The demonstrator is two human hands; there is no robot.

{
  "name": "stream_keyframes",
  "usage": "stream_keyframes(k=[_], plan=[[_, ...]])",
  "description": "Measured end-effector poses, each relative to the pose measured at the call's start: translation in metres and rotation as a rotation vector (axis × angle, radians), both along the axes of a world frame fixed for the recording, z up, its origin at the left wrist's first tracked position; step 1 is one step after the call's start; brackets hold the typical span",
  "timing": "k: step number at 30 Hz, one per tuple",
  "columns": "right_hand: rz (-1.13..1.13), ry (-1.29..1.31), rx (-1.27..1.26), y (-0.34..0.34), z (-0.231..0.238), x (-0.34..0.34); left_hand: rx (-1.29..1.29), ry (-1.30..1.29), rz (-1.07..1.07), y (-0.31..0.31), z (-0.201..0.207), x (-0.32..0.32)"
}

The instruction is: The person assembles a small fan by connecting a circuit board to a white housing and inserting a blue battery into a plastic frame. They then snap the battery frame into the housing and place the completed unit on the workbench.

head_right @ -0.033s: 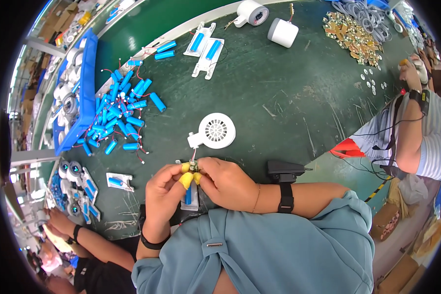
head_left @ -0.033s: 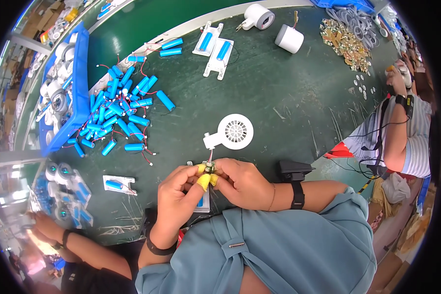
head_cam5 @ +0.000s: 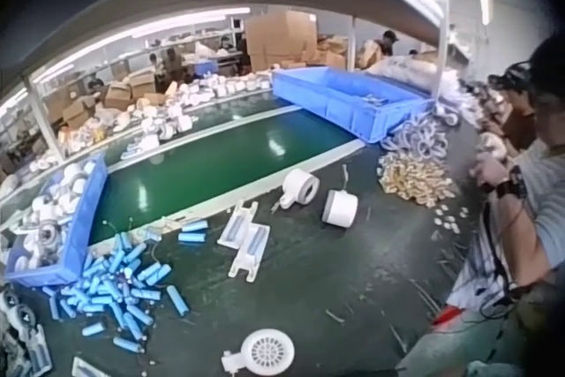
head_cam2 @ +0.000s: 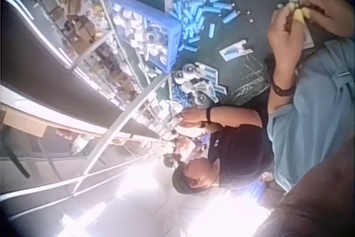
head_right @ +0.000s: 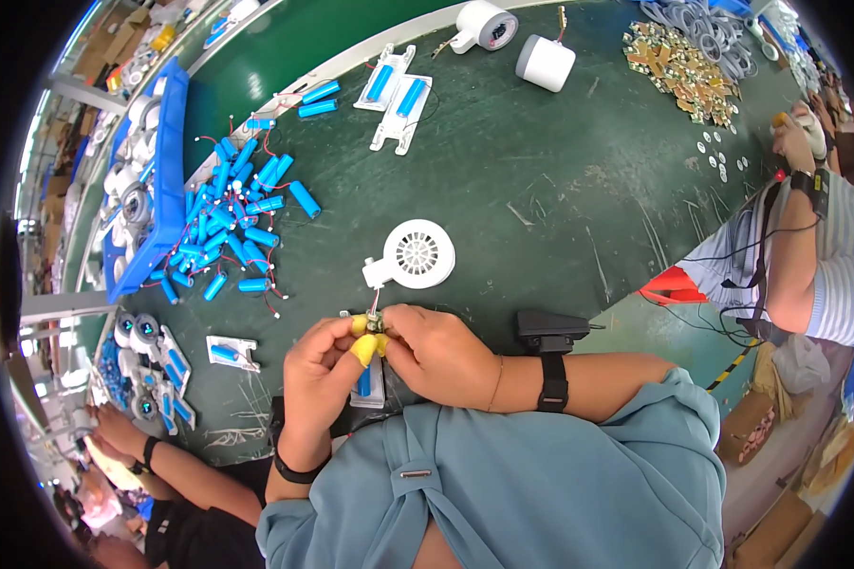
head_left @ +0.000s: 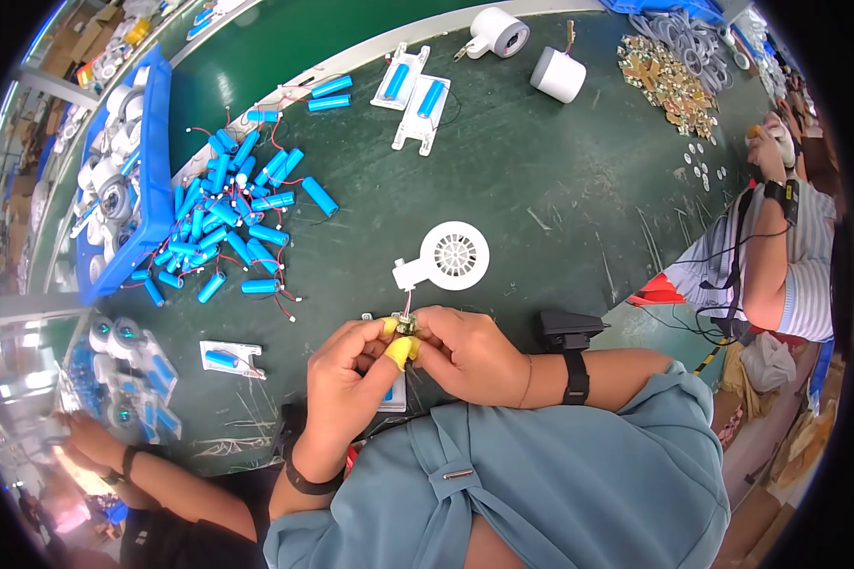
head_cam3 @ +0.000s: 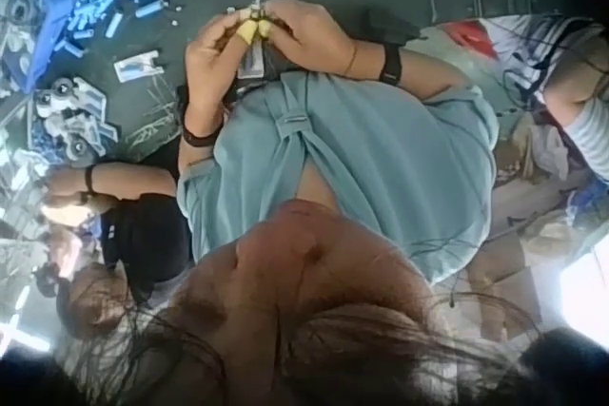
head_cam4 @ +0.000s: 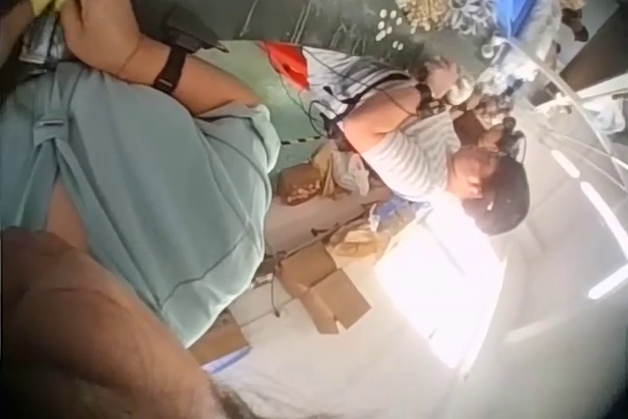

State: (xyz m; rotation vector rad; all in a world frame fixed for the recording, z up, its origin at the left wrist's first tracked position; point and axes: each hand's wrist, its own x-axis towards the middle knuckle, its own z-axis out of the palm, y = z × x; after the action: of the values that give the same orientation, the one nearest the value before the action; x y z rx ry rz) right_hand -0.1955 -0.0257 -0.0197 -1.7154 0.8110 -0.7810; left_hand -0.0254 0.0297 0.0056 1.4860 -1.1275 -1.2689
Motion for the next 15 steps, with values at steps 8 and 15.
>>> stream_keyframes(k=[8,15], plan=[[0.004,0.126,-0.060,0.000,-0.001,-0.003,-0.064,-0.390,0.010,-0.013,0.008,-0.013],[-0.010,0.072,-0.133,0.000,-0.004,-0.002,-0.212,-0.532,0.042,-0.012,0.002,-0.019]])
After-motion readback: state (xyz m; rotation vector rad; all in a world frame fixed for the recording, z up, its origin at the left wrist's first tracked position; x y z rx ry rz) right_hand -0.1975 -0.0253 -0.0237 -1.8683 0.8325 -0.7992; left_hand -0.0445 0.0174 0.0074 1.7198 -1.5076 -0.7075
